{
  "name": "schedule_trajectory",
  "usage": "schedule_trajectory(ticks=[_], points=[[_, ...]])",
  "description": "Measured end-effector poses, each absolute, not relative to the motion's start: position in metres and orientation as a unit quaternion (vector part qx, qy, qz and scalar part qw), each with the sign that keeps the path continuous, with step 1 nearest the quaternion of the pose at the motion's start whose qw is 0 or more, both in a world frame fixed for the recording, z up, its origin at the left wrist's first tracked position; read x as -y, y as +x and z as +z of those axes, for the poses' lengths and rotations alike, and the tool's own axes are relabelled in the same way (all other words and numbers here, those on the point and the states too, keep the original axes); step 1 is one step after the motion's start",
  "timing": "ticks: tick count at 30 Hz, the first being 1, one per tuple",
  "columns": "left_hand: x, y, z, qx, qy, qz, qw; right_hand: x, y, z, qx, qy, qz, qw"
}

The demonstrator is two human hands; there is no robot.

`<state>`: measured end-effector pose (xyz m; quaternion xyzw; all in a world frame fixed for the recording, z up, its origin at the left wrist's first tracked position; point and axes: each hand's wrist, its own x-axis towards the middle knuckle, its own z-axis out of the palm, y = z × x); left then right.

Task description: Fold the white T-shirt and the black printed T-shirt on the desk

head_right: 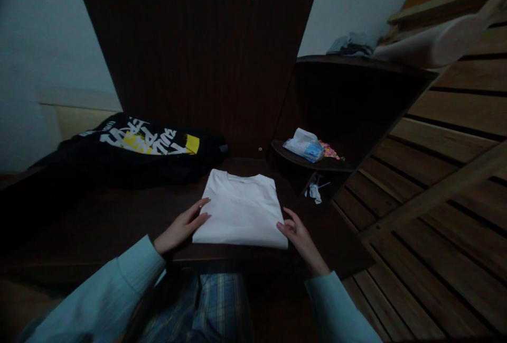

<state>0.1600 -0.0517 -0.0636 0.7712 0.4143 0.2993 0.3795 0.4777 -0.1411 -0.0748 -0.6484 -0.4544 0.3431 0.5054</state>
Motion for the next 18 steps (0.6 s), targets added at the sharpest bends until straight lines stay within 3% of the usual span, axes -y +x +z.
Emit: schedule_trajectory(ticks=[7,13,18], points=[[0.075,0.153,-0.069,-0.381,0.839,0.253,0.295,0.161,0.47,-0.074,0.592,-0.655,0.228,0.41],[0.067,0.155,-0.071,-0.37,0.827,0.286,0.312,0.16,0.47,-0.076,0.61,-0.659,0.209,0.389],[0.067,0.155,-0.064,-0.362,0.79,0.305,0.388,0.161,0.472,-0.077,0.598,-0.665,0.225,0.388]])
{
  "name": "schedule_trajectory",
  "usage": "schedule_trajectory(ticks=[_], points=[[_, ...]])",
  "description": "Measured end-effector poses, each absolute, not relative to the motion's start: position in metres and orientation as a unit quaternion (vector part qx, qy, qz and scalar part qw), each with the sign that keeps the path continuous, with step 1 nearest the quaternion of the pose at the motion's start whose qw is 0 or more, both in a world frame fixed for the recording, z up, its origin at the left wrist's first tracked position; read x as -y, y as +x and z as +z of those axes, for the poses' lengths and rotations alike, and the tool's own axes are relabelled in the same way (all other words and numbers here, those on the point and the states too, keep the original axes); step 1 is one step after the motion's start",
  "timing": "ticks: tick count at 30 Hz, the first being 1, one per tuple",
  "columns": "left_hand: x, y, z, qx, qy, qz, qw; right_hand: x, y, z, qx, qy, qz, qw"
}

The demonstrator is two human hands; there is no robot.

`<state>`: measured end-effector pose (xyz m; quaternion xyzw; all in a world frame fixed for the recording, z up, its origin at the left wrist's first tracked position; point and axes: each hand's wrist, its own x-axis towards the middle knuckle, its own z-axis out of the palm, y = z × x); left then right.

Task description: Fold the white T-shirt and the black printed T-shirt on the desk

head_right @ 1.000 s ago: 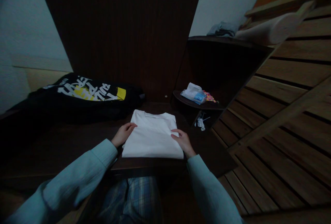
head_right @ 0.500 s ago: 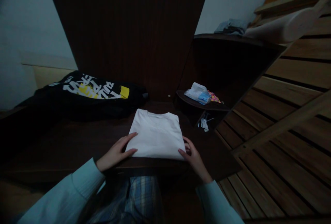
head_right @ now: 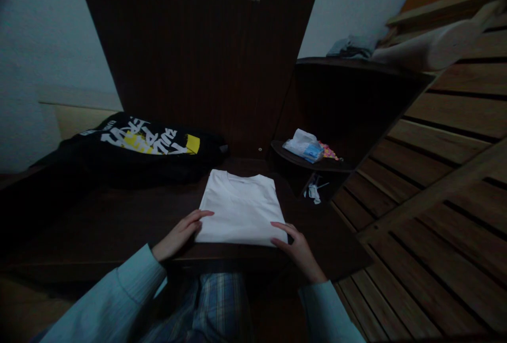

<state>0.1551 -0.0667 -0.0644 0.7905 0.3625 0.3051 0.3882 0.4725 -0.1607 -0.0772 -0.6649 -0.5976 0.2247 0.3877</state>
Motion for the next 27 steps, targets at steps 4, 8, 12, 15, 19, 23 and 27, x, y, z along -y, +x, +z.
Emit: schedule_trajectory(ticks=[4,8,12,15,19,23,27], points=[[0.067,0.155,-0.067,-0.351,0.786,0.317,0.399,0.161,0.474,-0.077,0.599,-0.664,0.226,0.385],[0.064,0.158,-0.074,-0.343,0.798,0.327,0.373,0.16,0.473,-0.077,0.598,-0.665,0.221,0.389],[0.061,0.162,-0.077,-0.361,0.821,0.318,0.307,0.16,0.471,-0.077,0.598,-0.662,0.219,0.395],[0.06,0.164,-0.073,-0.361,0.847,0.286,0.264,0.161,0.47,-0.076,0.604,-0.664,0.213,0.385],[0.059,0.167,-0.069,-0.334,0.869,0.27,0.244,0.161,0.471,-0.077,0.612,-0.662,0.203,0.381],[0.059,0.169,-0.07,-0.321,0.875,0.272,0.242,0.16,0.471,-0.078,0.615,-0.661,0.2,0.38],[0.06,0.168,-0.071,-0.348,0.857,0.3,0.233,0.16,0.471,-0.079,0.613,-0.661,0.2,0.383]])
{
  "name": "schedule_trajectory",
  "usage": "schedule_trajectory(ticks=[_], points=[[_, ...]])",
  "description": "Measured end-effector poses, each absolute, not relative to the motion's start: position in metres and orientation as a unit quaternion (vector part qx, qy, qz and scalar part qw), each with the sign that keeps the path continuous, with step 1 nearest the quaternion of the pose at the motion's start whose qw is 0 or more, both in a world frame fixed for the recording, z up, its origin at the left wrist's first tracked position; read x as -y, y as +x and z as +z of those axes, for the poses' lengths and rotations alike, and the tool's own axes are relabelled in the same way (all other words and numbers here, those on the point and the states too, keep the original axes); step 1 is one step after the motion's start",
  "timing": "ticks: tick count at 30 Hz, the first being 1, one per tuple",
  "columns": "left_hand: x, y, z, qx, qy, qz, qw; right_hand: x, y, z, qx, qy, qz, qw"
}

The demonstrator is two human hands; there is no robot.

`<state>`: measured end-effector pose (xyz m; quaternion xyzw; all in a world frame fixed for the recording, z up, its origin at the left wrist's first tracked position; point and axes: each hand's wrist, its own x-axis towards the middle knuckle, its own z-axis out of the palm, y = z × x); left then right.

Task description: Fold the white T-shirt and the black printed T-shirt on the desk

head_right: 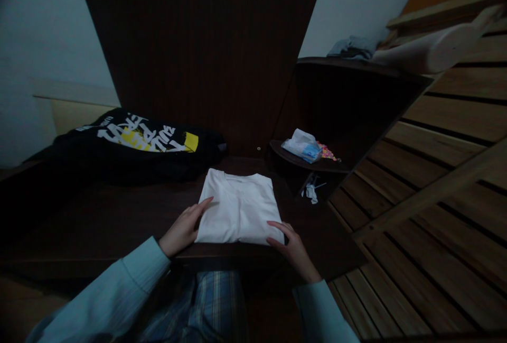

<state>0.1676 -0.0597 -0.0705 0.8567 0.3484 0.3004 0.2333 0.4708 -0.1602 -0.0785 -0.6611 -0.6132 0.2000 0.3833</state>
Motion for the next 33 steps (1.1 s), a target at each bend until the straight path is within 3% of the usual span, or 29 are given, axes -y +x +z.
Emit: schedule_trajectory(ticks=[8,18,33], points=[[0.0621,0.1638,-0.0684,-0.434,0.787,0.36,0.25,0.1601,0.4719,-0.0821,0.615,-0.658,0.199,0.387],[0.0606,0.1638,-0.0749,-0.351,0.717,0.357,0.485,0.161,0.4714,-0.0794,0.617,-0.659,0.199,0.382],[0.0601,0.1641,-0.0761,-0.351,0.733,0.338,0.475,0.1607,0.4711,-0.08,0.619,-0.654,0.198,0.388]])
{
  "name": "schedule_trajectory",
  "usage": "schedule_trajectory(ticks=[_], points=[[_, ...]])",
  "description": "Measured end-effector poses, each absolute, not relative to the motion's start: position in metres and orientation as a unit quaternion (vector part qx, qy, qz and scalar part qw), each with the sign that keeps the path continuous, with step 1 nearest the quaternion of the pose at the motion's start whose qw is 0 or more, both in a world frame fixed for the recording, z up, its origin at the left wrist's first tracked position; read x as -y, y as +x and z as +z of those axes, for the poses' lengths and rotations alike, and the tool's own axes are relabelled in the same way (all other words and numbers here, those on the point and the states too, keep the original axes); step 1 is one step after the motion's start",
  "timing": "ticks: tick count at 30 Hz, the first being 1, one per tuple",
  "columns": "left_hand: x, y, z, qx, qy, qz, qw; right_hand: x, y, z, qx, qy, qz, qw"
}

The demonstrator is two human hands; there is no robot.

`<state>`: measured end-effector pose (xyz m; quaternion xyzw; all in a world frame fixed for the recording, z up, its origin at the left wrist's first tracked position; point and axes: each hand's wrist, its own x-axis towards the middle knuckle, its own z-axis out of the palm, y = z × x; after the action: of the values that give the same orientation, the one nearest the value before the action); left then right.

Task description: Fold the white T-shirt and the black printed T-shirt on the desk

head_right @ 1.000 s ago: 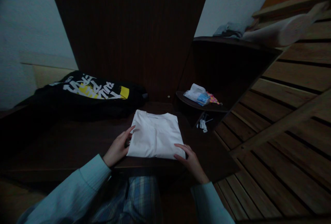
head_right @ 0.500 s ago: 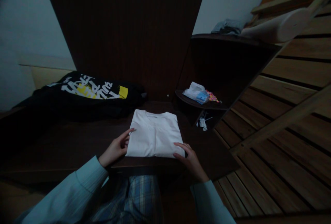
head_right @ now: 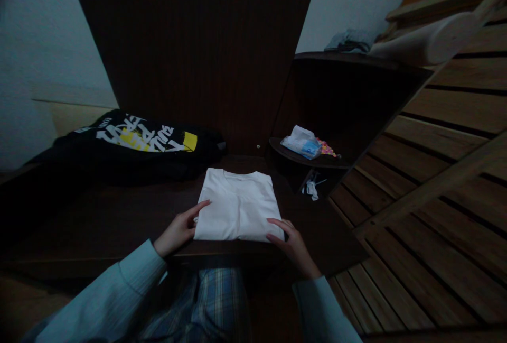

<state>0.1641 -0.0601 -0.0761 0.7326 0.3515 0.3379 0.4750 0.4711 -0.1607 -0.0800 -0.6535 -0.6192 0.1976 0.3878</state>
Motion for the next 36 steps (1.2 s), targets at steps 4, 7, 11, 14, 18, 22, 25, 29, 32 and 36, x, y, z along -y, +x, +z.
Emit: schedule_trajectory(ticks=[4,7,11,14,18,22,25,29,32,36], points=[[0.058,0.168,-0.076,-0.377,0.721,0.364,0.453,0.161,0.47,-0.078,0.621,-0.654,0.194,0.386],[0.059,0.17,-0.075,-0.373,0.715,0.382,0.45,0.161,0.469,-0.077,0.619,-0.658,0.189,0.384],[0.058,0.169,-0.078,-0.352,0.716,0.381,0.468,0.16,0.469,-0.077,0.616,-0.662,0.196,0.38],[0.057,0.169,-0.08,-0.348,0.72,0.361,0.479,0.16,0.47,-0.078,0.606,-0.666,0.203,0.385],[0.059,0.167,-0.076,-0.356,0.716,0.345,0.492,0.16,0.472,-0.079,0.595,-0.665,0.212,0.4],[0.069,0.157,-0.066,-0.339,0.716,0.338,0.508,0.16,0.473,-0.077,0.572,-0.659,0.244,0.422],[0.077,0.147,-0.059,-0.343,0.713,0.332,0.514,0.159,0.474,-0.075,0.559,-0.652,0.264,0.439],[0.083,0.145,-0.057,-0.365,0.73,0.314,0.485,0.156,0.472,-0.073,0.555,-0.65,0.263,0.447],[0.081,0.15,-0.061,-0.352,0.76,0.307,0.452,0.152,0.469,-0.071,0.545,-0.65,0.263,0.461],[0.077,0.156,-0.066,-0.372,0.745,0.322,0.45,0.15,0.466,-0.07,0.484,-0.654,0.291,0.503]])
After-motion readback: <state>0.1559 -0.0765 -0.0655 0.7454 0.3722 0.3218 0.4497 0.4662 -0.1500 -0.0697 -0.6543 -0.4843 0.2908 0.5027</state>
